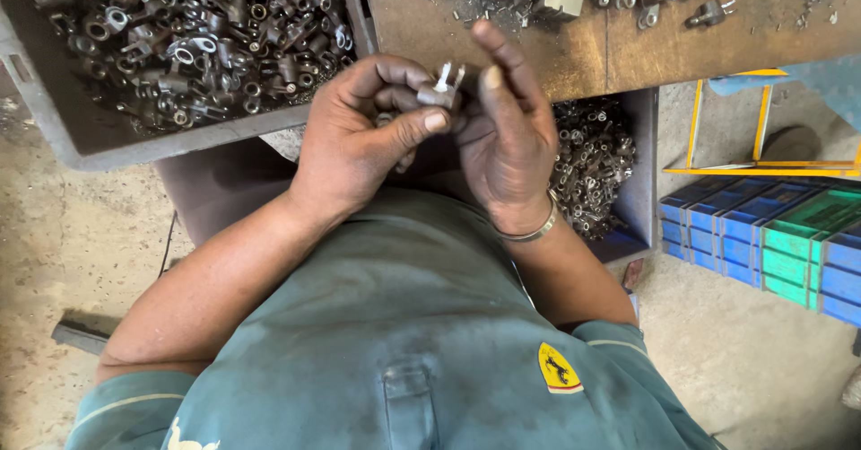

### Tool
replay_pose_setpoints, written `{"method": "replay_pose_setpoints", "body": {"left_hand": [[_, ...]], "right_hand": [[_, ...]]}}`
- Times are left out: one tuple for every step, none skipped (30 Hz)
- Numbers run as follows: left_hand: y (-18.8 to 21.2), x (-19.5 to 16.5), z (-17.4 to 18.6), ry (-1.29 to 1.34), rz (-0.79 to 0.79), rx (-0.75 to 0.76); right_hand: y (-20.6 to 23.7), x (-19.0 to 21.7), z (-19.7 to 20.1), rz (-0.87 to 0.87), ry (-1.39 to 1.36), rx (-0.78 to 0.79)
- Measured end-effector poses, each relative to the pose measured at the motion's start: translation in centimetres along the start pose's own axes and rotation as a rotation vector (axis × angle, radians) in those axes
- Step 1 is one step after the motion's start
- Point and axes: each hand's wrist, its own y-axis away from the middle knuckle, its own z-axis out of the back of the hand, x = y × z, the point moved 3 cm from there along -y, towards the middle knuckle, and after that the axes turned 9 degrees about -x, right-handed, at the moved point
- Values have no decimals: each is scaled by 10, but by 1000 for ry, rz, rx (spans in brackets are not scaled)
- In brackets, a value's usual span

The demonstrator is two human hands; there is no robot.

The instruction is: The person repeatedly picks small metal parts from a bin, presses them against a grinding wheel to remove burrs, and places the finished pieces into a second bin. The cycle continues throughout the clip with consistent hand movements and visible sparks during grinding.

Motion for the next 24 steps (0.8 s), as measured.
{"method": "replay_pose_setpoints", "body": {"left_hand": [[-2,0,-1,-62,-27,-20],[-3,0,-1,-123,-54,-41],[-4,-1,-1,-185,-81,-61],[-3,-7,-1,-329,-246,-60],[-1,-11,-3,-464,-407,-43],[2,-13,-8,-587,-568,-15],[1,-12,-10,-626,-554,-7],[0,-14,-9,-671,-545,-5],[-2,-17,-9,-725,-545,-13],[-5,-19,-9,-718,-493,-23],[-5,-20,-8,-712,-437,-39],[-4,-21,-5,-707,-377,-60],[-4,-21,-1,-507,-260,-36],[-5,-21,3,-303,-146,-14],[-4,-19,5,-94,-30,6],[-3,-19,7,-6,4,34],[-3,-19,7,87,33,63],[-4,-20,6,178,52,98],[-3,-21,4,207,44,96],[-3,-21,2,236,41,96],[-3,-20,-2,270,37,99],[-5,-19,-6,262,-10,98],[-6,-18,-10,249,-56,96],[-7,-17,-12,235,-95,94]], "right_hand": [[4,5,-2,152,147,15],[7,10,-4,303,294,31],[9,13,-6,453,440,48],[8,10,-9,425,475,100],[8,8,-9,402,517,139],[9,9,-5,381,568,169],[8,12,2,356,547,143],[4,13,7,331,518,125],[-3,14,10,307,482,122],[-9,19,15,341,486,77],[-13,28,23,366,489,35],[-17,36,32,385,490,-6],[-23,47,40,487,576,-58],[-30,60,48,590,663,-108],[-40,74,55,727,765,-118],[-48,85,59,856,909,-161],[-55,97,61,985,1049,-225],[-60,107,59,1115,1230,-330],[-60,115,52,1279,1362,-372],[-57,121,43,1440,1494,-413],[-55,126,31,1606,1629,-446],[-51,122,26,1446,1382,-347],[-38,107,20,1275,1138,-248],[-24,90,9,1150,1125,-49]]}}
